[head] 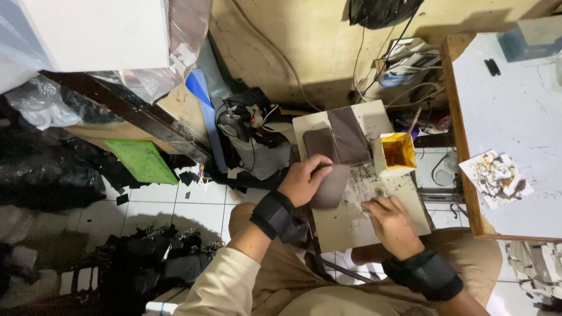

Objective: The person sits at a workbench assembling small brown leather goods. They dip pieces into a yellow container of glue, press white paper strips onto the leather pieces, and set the finished pieces aside while handling more leather and paper components.

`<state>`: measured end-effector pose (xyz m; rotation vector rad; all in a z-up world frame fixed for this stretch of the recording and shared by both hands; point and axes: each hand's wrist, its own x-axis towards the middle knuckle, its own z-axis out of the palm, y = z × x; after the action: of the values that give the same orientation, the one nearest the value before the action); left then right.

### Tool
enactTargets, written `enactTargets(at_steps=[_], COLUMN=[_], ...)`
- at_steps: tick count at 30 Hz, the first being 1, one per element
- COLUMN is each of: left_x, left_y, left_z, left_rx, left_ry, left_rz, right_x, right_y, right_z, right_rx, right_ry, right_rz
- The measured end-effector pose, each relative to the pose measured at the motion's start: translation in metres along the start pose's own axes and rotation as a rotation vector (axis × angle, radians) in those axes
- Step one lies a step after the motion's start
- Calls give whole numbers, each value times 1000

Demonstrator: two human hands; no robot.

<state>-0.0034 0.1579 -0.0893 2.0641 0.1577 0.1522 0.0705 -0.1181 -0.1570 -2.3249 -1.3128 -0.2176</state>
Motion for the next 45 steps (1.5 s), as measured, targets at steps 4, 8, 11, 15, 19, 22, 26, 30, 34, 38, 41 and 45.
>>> enactTargets(at_steps=[4, 8, 11, 15, 19, 22, 26, 30, 34, 38, 41, 45], left_x=[-8, -19, -26, -33, -39, -41, -49, -52, -56, -58, -57, -51], left_y=[-44, -57, -44, -30, -24, -8, -5, -40, -17, -2, 7, -25], left_z=[31, 42, 44, 47, 54, 50, 48, 66, 58, 57, 50, 62], left_rx=[-155, -196, -232, -303, -337, -380, -461, -491, -573, -567, -561, -559], left_ry=[15, -55, -123, -124, -128, -125, -184, -227, -267, -191, -169, -175], left_rz=[-201, -423, -395, -287, -228, -219, -228, -155, -167, -217, -220, -159], right_x=[7, 29, 35, 47, 37, 44, 46, 44, 43, 43, 38, 32], right_y=[-13, -30, -33, -50, -48, -67, -72, -75, -78, -78, -77, -78], right_z=[-7, -44, -60, -72, -43, -49, -56, -59, -58, -63, -71, -78], right_rx=[59, 234, 419, 688, 794, 906, 1031, 1010, 986, 907, 734, 563], right_ry=[33, -22, 9, 114, 147, 122, 147, 182, 189, 162, 171, 183], right_rz=[95, 338, 510, 586, 626, 658, 709, 703, 692, 654, 520, 347])
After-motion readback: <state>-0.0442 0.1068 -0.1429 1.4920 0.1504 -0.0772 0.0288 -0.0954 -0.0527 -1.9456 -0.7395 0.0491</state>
